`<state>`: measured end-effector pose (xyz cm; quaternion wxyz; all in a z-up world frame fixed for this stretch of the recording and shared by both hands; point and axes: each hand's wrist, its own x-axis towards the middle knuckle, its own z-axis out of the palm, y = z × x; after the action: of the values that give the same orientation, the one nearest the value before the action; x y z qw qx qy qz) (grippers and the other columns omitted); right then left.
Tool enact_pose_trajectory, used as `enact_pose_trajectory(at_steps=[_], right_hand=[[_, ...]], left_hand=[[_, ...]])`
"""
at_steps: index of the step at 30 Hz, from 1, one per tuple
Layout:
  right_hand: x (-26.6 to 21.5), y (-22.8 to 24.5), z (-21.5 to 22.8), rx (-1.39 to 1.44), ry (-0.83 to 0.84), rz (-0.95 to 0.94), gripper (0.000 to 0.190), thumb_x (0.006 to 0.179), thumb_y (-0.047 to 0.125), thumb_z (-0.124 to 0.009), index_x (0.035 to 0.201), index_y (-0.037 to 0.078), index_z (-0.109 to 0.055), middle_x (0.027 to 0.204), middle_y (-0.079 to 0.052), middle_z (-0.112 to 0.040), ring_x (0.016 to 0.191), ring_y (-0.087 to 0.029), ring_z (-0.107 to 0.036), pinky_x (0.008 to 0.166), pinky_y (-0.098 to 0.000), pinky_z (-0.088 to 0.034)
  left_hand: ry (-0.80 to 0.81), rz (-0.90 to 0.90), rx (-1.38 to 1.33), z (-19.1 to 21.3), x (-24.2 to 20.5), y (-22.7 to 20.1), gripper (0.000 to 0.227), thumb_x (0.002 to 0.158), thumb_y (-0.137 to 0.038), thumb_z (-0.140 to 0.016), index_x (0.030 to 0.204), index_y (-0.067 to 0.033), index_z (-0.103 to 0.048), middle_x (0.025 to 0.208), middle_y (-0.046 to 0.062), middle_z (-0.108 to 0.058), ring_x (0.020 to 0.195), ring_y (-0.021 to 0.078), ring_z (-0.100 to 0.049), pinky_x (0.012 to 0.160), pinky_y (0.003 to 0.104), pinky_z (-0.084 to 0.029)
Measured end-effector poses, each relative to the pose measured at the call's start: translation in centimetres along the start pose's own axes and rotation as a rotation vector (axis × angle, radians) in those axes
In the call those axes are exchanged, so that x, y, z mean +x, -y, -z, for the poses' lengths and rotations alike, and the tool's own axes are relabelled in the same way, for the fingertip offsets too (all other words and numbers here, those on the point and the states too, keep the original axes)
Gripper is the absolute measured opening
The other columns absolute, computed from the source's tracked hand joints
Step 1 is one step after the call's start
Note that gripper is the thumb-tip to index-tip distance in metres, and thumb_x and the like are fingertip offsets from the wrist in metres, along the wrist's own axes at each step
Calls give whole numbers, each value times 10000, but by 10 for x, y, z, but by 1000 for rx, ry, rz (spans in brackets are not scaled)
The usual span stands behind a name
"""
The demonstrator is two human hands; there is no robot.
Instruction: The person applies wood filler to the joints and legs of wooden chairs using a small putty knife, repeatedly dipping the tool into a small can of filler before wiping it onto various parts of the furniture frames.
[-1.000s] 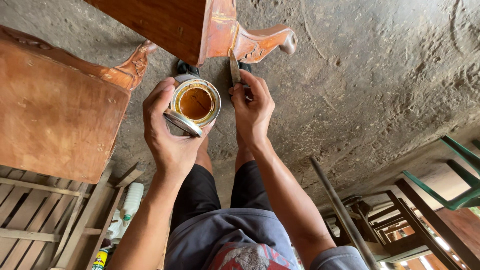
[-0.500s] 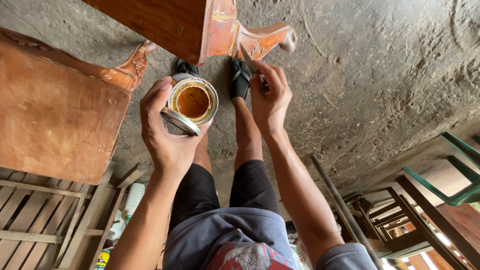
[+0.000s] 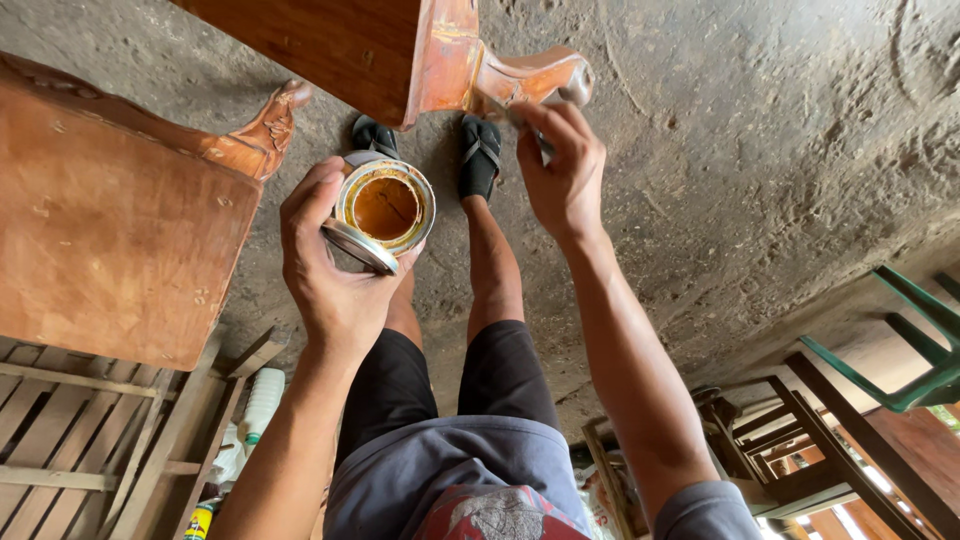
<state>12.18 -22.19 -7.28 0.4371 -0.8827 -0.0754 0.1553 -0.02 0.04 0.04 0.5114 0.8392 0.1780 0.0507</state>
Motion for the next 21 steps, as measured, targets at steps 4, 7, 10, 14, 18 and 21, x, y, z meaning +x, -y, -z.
enact_pose_trajectory(at_steps=[4,7,10,14,18,21], right_hand=[[-16,1,0,97,-23,-62,255,972,-85,-637,1188,26,-715,1120,-95,-720,1004,-179,-751,794,-285,-608],[-10,-5,-8,102,-108,-125,251,977,-67,-665,1209,20,-702,1082,-94,-723,913,-163,-731,763,-272,-593],[-7,-6,-15,42,-51,-35,251,982,-52,-671,1204,53,-720,1119,-88,-735,957,-150,-739,771,-253,-625],[-33,9,-14,52,-23,-89,252,962,-46,-683,1194,43,-722,1058,-100,-732,927,-154,-724,715,-271,-563],[-66,16,-11,37,9,-243,308,922,-22,-698,1224,40,-704,968,-94,-712,804,-148,-669,712,-287,-542],[-96,19,-8,43,57,-264,336,912,-22,-698,1243,36,-688,976,-97,-703,802,-137,-670,702,-281,-552]], left_hand=[[-4,-5,8,0,1,0,982,691,19,-1010,1475,-82,-429,1521,150,-517,1428,338,-534,1215,419,-439],[3,3,8,1,2,-1,973,690,18,-1007,1468,-85,-433,1519,148,-520,1426,332,-537,1213,416,-441],[20,9,13,2,2,-3,972,697,4,-1015,1472,-85,-435,1522,144,-521,1432,327,-537,1215,412,-448],[36,20,-23,4,4,-7,975,693,2,-1005,1477,-77,-431,1522,151,-514,1428,333,-534,1253,435,-450],[48,43,-31,8,-4,-10,967,688,0,-994,1470,-70,-430,1508,160,-519,1411,337,-544,1233,438,-454],[59,65,-29,9,-17,-14,952,679,1,-981,1459,-71,-440,1500,159,-532,1399,337,-554,1215,437,-459]])
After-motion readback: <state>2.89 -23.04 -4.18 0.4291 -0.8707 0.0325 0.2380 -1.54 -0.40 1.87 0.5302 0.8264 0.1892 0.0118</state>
